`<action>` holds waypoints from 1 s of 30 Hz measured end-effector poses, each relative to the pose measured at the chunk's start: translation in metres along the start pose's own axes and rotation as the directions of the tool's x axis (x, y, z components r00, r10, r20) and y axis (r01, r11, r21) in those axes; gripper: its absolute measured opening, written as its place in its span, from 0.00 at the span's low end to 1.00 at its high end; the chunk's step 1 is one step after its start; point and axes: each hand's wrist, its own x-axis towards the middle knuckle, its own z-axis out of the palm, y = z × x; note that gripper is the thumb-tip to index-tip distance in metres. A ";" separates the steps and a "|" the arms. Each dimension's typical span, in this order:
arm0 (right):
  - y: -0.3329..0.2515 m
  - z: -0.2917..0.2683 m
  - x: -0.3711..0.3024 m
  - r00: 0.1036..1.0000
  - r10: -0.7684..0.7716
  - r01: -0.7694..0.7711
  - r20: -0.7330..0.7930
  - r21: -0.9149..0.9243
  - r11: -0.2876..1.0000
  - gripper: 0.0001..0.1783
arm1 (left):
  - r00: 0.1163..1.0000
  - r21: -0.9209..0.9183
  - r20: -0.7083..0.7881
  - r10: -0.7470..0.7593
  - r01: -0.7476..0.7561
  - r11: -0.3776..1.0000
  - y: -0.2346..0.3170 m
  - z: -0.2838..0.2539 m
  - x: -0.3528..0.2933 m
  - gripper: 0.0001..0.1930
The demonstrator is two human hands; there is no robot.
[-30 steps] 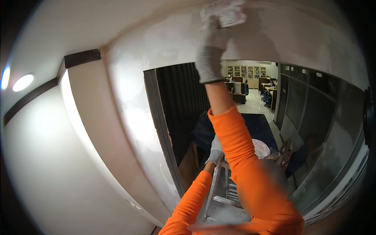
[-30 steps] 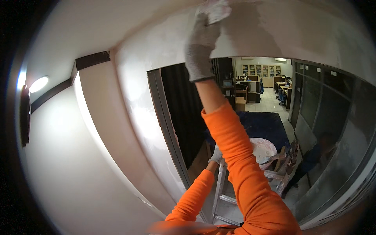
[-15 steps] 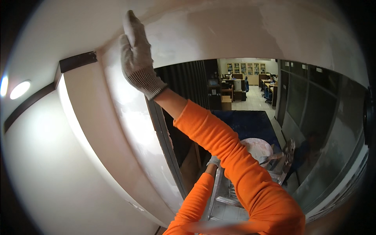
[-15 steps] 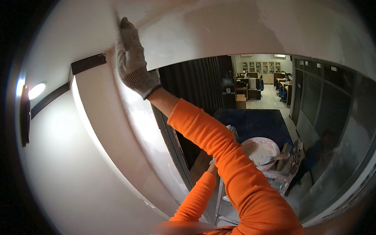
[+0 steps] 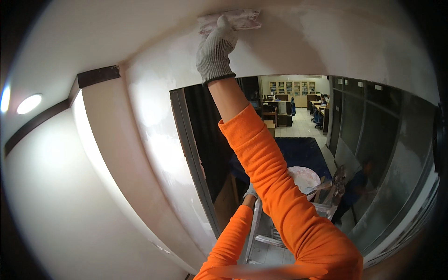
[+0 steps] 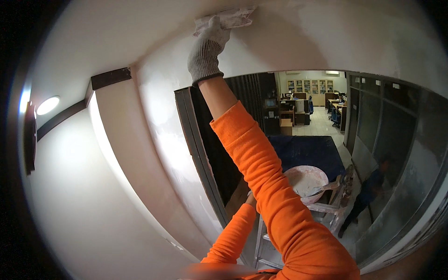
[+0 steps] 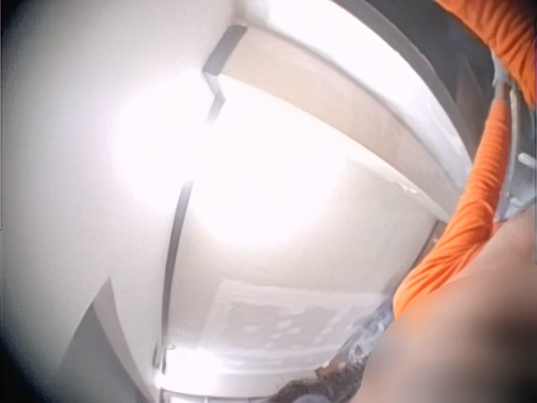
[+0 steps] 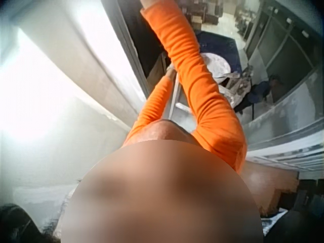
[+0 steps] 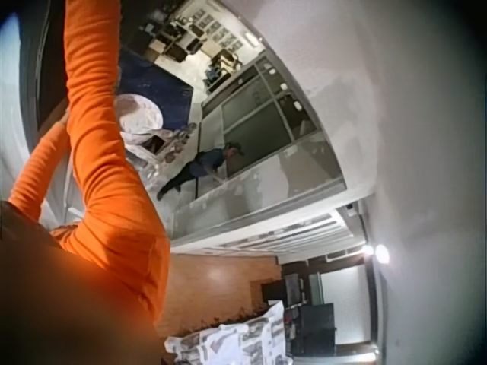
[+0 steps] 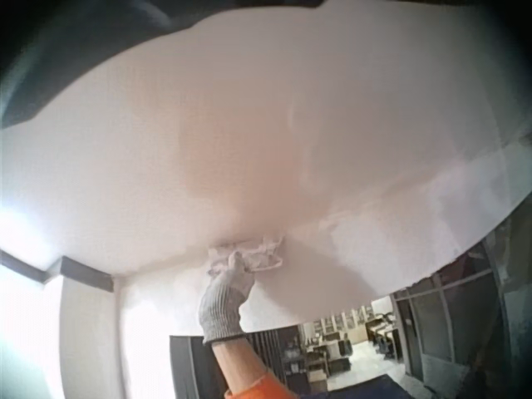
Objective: The person stands on a ladder and applies plaster to the ceiling using a trowel and a hawk. They repeatedly scoop plaster from a bucket onto the hawk and spread it onto the ceiling surface.
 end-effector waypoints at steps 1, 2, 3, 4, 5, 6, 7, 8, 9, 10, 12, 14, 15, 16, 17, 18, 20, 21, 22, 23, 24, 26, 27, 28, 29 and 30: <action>-0.003 0.004 0.001 1.000 -0.008 0.008 -0.005 0.009 1.000 0.22 | 1.000 -0.002 0.003 0.000 0.000 1.000 0.000 0.002 -0.003 0.29; -0.006 0.008 0.002 1.000 -0.017 0.017 -0.010 0.017 1.000 0.19 | 1.000 -0.001 0.009 0.001 -0.001 1.000 0.000 0.004 -0.003 0.29; -0.007 0.010 0.001 0.995 -0.076 0.076 0.071 -0.002 0.997 0.15 | 1.000 -0.004 0.013 0.002 -0.002 1.000 0.001 0.007 -0.001 0.29; -0.008 0.013 -0.003 0.980 -0.129 0.132 0.149 -0.013 0.991 0.11 | 1.000 0.000 0.014 0.004 -0.004 1.000 0.002 0.007 0.000 0.29; -0.013 0.018 -0.013 0.958 -0.176 0.185 0.225 -0.020 0.982 0.10 | 1.000 0.003 0.010 0.002 -0.002 1.000 0.004 0.006 -0.001 0.29; -0.014 0.025 -0.024 0.937 -0.213 0.226 0.279 -0.015 0.974 0.10 | 1.000 0.001 0.006 0.007 -0.007 1.000 0.005 0.005 0.000 0.29; -0.022 0.036 -0.040 0.912 -0.250 0.269 0.325 -0.013 0.963 0.12 | 1.000 0.004 0.013 0.006 -0.006 1.000 0.008 0.006 0.001 0.29; -0.014 0.050 -0.044 0.942 -0.189 0.144 0.277 0.172 0.974 0.14 | 1.000 0.000 0.029 0.006 -0.006 1.000 0.010 0.013 0.002 0.29; -0.030 0.048 -0.077 0.944 -0.127 0.121 0.305 0.038 0.992 0.16 | 1.000 0.006 0.013 -0.002 0.002 1.000 0.007 0.005 0.001 0.29; -0.032 0.041 -0.082 0.915 -0.171 0.216 0.366 -0.085 0.973 0.16 | 1.000 0.003 0.011 0.006 -0.006 1.000 0.009 0.006 0.003 0.29; -0.035 0.025 -0.081 0.880 -0.223 0.335 0.419 -0.218 0.916 0.16 | 1.000 0.003 0.013 0.004 -0.005 1.000 0.011 0.004 0.002 0.29; -0.034 -0.003 -0.066 0.873 -0.314 0.411 0.373 -0.217 0.886 0.17 | 1.000 0.000 0.018 0.004 -0.004 1.000 0.010 0.005 0.001 0.29; -0.034 -0.017 -0.052 0.876 -0.368 0.448 0.310 -0.246 0.859 0.14 | 1.000 -0.005 0.020 0.002 -0.002 1.000 0.010 0.006 -0.001 0.29; -0.033 -0.030 -0.030 0.823 -0.504 0.565 0.261 -0.294 0.771 0.16 | 1.000 -0.011 0.021 0.002 -0.002 1.000 0.008 0.009 -0.002 0.29; -0.032 -0.032 -0.010 0.743 -0.632 0.666 0.220 -0.336 0.666 0.19 | 1.000 -0.013 0.021 0.008 -0.008 1.000 0.009 0.010 -0.001 0.29; -0.027 -0.027 0.002 0.725 -0.667 0.665 0.172 -0.431 0.610 0.19 | 1.000 -0.016 0.024 0.008 -0.007 1.000 0.009 0.009 -0.002 0.29; -0.016 -0.014 0.014 0.694 -0.709 0.657 0.126 -0.514 0.551 0.19 | 1.000 -0.017 0.021 0.006 -0.006 1.000 0.009 0.007 -0.004 0.29; -0.007 -0.006 0.016 0.690 -0.713 0.665 0.128 -0.502 0.553 0.20 | 1.000 -0.013 0.014 0.009 -0.009 1.000 0.009 0.003 -0.005 0.29; 0.009 0.011 0.010 0.699 -0.690 0.698 0.185 -0.384 0.604 0.21 | 1.000 -0.012 0.011 0.005 -0.005 1.000 0.007 0.001 -0.006 0.29; 0.028 0.029 0.000 0.700 -0.672 0.714 0.243 -0.263 0.649 0.24 | 1.000 -0.010 0.009 -0.001 0.001 1.000 0.006 -0.002 -0.007 0.29; 0.042 0.048 -0.006 0.679 -0.665 0.725 0.310 -0.140 0.675 0.29 | 1.000 -0.017 0.018 0.008 -0.007 1.000 0.008 0.004 -0.007 0.29; 0.072 0.057 -0.018 0.593 -0.710 0.805 0.381 -0.244 0.541 0.32 | 0.998 -0.025 0.060 0.018 -0.017 1.000 0.009 0.022 -0.008 0.29; 0.081 0.050 -0.029 0.535 -0.745 0.822 0.399 -0.449 0.350 0.32 | 0.997 -0.028 0.076 0.023 -0.021 0.999 0.013 0.029 -0.007 0.29; 0.084 0.040 -0.054 0.556 -0.624 0.831 0.549 -0.371 0.415 0.33 | 0.999 -0.017 0.047 0.013 -0.012 1.000 0.009 0.017 -0.008 0.29; 0.080 0.031 -0.080 0.535 -0.491 0.821 0.687 -0.287 0.493 0.33 | 1.000 -0.007 0.015 0.003 -0.003 1.000 0.008 0.003 -0.009 0.29; 0.071 0.021 -0.094 0.467 -0.356 0.799 0.810 -0.214 0.562 0.34 | 1.000 0.003 -0.003 0.004 -0.004 1.000 0.008 -0.005 -0.010 0.29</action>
